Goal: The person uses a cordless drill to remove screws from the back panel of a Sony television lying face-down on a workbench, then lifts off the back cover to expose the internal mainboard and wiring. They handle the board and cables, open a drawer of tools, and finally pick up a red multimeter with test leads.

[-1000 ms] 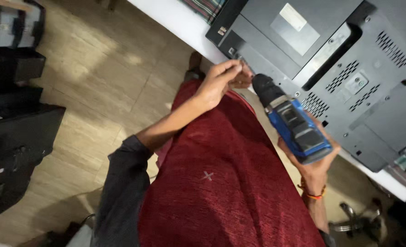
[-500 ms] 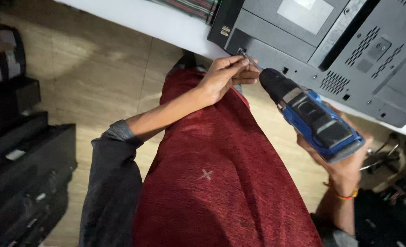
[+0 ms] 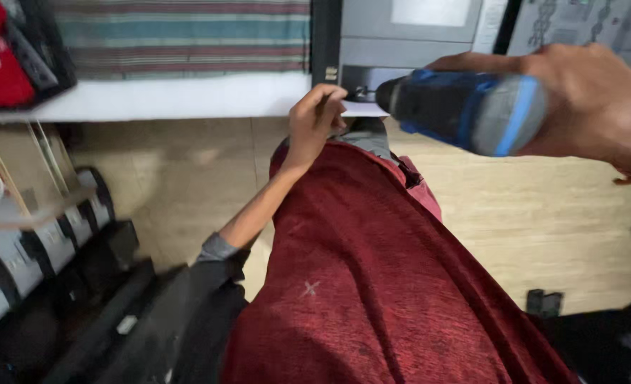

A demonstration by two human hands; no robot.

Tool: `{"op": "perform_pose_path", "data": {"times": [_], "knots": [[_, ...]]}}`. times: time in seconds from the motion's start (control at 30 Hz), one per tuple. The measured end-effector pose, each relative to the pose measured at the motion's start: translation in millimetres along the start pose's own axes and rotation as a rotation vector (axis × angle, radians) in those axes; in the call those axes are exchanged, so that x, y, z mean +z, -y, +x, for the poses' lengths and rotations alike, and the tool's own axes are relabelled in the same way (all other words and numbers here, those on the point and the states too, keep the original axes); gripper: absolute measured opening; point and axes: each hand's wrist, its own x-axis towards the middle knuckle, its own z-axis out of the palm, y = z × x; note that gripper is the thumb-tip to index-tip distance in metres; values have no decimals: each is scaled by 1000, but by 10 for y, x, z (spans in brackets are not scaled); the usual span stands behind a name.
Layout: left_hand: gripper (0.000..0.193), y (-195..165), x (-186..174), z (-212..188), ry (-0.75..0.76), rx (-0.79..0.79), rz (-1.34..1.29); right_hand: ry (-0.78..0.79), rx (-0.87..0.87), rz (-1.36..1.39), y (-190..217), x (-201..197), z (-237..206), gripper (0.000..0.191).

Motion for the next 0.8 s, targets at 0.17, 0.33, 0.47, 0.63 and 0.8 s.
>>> {"op": "perform_pose_path", "data": {"times": [0.17, 0.33, 0.47, 0.63, 0.8], "knots": [[23, -7, -92, 114, 26, -135, -142, 22, 59, 88, 36, 55, 29, 120], [20, -197, -51, 201, 91, -78, -192, -66, 28, 51, -15, 173, 66, 122], [65, -554, -71, 296, 322, 456, 356, -112, 44, 141, -24, 197, 39, 126], [75, -763, 125, 615, 609, 539, 327, -124, 54, 134, -24, 74, 38, 123], [93, -607, 188, 559, 196, 731, 471, -147, -2, 115, 47, -9, -14, 115]]}}
